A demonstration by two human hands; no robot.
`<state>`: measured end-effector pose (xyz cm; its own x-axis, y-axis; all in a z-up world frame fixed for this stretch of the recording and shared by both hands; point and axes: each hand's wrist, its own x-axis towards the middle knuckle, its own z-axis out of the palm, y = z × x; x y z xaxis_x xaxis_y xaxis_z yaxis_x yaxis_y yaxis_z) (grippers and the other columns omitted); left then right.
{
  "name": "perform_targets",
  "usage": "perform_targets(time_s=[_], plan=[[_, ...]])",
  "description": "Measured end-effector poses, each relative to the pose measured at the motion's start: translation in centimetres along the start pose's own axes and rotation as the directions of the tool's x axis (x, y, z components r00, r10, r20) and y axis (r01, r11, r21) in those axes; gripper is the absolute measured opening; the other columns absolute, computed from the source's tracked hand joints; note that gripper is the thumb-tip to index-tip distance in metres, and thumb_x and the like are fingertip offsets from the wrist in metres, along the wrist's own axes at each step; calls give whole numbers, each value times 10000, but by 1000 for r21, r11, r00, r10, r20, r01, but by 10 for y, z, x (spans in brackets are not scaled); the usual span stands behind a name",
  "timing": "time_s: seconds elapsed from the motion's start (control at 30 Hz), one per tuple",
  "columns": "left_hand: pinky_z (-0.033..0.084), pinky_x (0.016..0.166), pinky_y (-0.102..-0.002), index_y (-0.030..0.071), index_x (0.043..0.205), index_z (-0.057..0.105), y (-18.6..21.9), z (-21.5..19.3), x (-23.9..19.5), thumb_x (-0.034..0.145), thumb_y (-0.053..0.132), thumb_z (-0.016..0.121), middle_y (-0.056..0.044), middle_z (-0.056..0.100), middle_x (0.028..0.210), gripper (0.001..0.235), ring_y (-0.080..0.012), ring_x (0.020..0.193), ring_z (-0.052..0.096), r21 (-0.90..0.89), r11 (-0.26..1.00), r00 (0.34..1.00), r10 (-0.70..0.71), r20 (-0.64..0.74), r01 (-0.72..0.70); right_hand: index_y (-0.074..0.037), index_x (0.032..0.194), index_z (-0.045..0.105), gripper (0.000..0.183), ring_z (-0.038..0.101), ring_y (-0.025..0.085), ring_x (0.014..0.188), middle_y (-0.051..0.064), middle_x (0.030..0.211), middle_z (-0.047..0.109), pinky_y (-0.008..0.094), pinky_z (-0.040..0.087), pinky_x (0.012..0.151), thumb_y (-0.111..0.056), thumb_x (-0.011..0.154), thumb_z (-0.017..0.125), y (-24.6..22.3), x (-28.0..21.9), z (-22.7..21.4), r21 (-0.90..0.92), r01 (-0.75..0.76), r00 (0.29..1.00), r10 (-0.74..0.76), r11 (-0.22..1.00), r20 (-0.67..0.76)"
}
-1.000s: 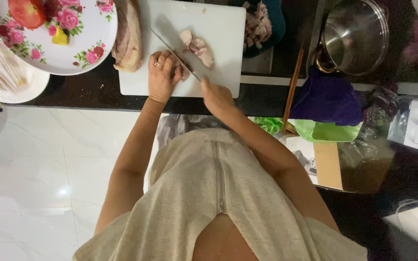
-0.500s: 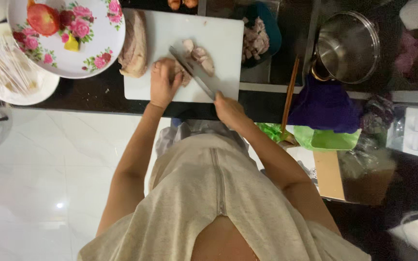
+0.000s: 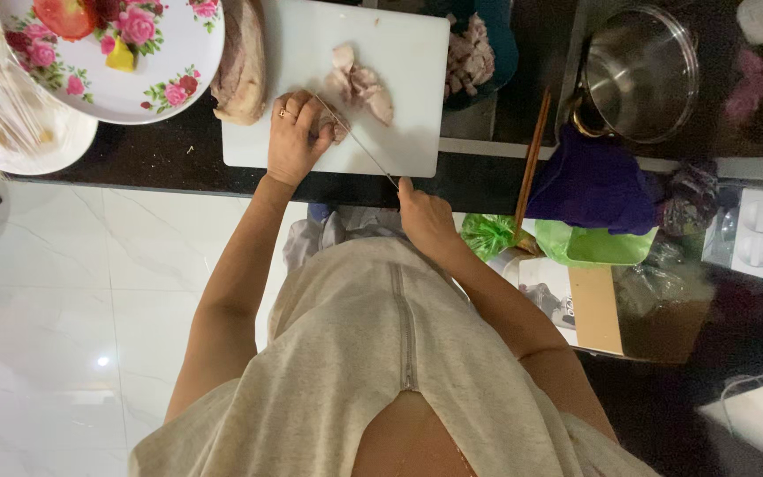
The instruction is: The person slices meat into pieces on a cutting board using a knife, places the sliced meat into a bowl, and then transfers pieces of chopped cabbage from a colander into a pot of boiling water.
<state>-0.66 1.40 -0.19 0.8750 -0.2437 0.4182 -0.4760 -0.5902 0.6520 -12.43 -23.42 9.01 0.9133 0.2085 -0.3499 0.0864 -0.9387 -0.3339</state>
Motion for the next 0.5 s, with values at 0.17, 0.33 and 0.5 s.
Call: perform_targets(time_s=[0.17, 0.33, 0.5], plan=[[468, 1048, -502, 57, 1266, 580, -3, 2, 2, 829, 103, 771, -147, 570, 1322, 479, -424, 1198, 517, 7, 1000, 1000, -5, 7, 5, 90, 1199, 512, 283, 706, 409, 620, 239, 696, 682, 523, 559, 547, -139, 1035, 488, 2, 17, 15, 1, -20, 998, 20, 1000, 61], [469, 1067, -497, 47, 1243, 585, -4, 3, 0, 854, 90, 759, -160, 577, 1324, 429, -433, 1212, 519, -3, 1000, 1000, -5, 5, 5, 78, 1256, 515, 374, 688, 446, 664, 226, 736, 689, 556, 548, 597, -60, 908, 515, 2, 93, 56, 14, 152, 973, -147, 988, -179], [459, 1067, -500, 45, 1206, 586, -1, 5, 2, 832, 106, 767, -161, 581, 1299, 419, -423, 1208, 527, 56, 998, 1000, -16, -6, 16, 26, 1296, 494, 368, 691, 490, 679, 285, 817, 680, 608, 539, 597, -149, 973, 527, 32, 46, 56, -25, 51, 999, -51, 998, -9]])
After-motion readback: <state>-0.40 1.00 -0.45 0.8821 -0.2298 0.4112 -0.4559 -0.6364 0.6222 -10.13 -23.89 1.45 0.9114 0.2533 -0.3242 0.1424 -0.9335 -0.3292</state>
